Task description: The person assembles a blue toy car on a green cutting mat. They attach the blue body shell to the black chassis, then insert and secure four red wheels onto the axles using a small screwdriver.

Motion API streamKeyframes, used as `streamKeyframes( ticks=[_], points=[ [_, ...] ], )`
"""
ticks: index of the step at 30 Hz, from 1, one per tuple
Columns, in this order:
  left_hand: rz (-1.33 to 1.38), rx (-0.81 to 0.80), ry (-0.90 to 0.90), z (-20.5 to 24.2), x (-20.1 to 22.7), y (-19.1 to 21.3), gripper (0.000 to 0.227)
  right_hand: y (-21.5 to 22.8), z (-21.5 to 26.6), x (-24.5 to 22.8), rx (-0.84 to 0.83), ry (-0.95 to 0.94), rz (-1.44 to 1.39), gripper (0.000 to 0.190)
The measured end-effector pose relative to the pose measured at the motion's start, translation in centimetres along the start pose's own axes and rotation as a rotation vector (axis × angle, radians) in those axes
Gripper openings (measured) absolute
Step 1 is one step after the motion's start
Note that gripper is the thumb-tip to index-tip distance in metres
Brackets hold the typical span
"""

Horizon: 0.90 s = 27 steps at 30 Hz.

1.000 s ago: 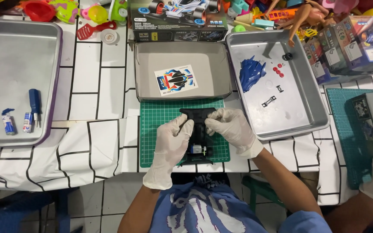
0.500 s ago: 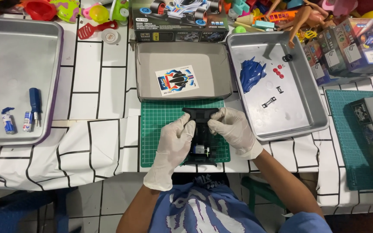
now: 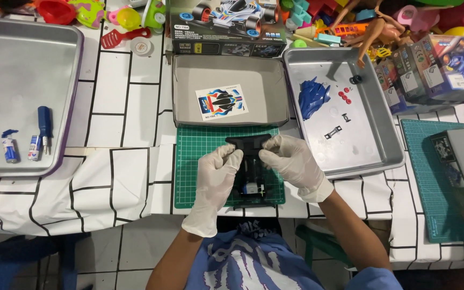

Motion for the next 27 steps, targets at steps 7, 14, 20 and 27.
streamKeyframes(
  ticks=[7, 14, 20, 27],
  points=[
    [0.100, -0.050, 0.062, 0.0, -1.2, -1.2, 0.038, 0.0, 0.0, -2.5, 0.011, 0.046, 0.078, 0.017],
    [0.126, 0.019, 0.052, 0.0, -0.7, -1.2, 0.035, 0.3, -0.2, -3.0, -0.001, -0.016, 0.176, 0.021],
    [0.117, 0.058, -0.003, -0.1, -1.4, -1.2, 0.027, -0.7, 0.0, -3.5, 0.012, -0.048, 0.134, 0.017],
    [0.068, 0.069, -0.112, 0.1, -0.8, -1.1, 0.022, -0.4, -1.4, -0.6, 0.058, -0.055, 0.096, 0.014]
  ],
)
Point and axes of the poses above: each hand's wrist, its own z-axis away from the middle knuckle, its own y-axis out of the back of the hand, x = y × z, the point moved 3 cm from there along -z, towards the middle knuckle, and after that the axes turned 3 degrees about -x, right-handed, at the moved point
